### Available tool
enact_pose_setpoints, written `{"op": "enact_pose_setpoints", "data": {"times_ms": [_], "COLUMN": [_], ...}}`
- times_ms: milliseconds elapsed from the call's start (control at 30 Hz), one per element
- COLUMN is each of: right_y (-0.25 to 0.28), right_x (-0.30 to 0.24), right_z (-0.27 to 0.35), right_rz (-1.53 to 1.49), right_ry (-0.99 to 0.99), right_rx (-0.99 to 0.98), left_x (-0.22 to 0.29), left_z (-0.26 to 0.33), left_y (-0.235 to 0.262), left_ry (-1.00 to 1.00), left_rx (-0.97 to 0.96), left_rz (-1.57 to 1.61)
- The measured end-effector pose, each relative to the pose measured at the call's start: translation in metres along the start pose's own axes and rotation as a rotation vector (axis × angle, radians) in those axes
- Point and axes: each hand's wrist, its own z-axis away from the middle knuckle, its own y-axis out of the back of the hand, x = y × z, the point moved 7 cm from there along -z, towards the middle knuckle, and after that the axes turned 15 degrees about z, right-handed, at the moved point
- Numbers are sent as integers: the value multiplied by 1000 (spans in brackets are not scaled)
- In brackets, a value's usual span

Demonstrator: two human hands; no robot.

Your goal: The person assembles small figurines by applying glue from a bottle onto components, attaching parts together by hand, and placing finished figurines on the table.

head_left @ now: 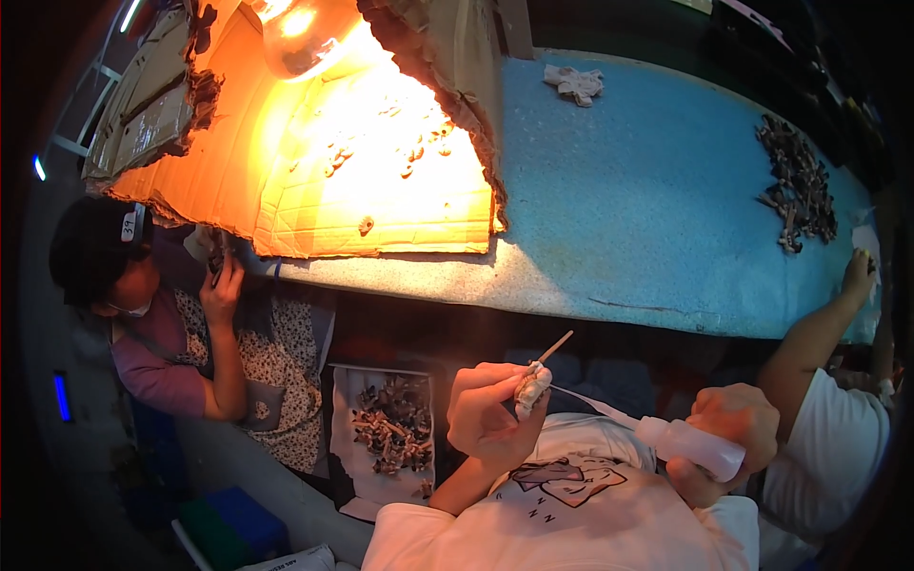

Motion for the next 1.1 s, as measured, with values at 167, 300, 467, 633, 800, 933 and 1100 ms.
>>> {"op": "enact_pose_setpoints", "data": {"times_ms": [167,300,467,633,800,933,1100], "right_y": [-3,1,-2,-5,-3,-2,-10], "right_x": [0,-2,-10,-1,-1,-6,-9], "right_z": [-11,-9,-1,10,8,-3,-10], "right_rz": [-9,-18,16,77,97,45,-114], "right_ry": [-34,-6,122,-73,-147,-46,-66], "right_rx": [-31,60,-164,-57,-68,28,30], "left_x": [-1,0,1,0,2,0,-2], "left_z": [1,0,-1,0,-2,0,2], "left_y": [1,3,0,3,3,4,7], "left_ry": [-1,12,28,27,21,45,69], "left_rx": [-1,7,-1,9,-3,1,10], "left_rz": [6,-14,-41,-28,-36,-29,-13]}}
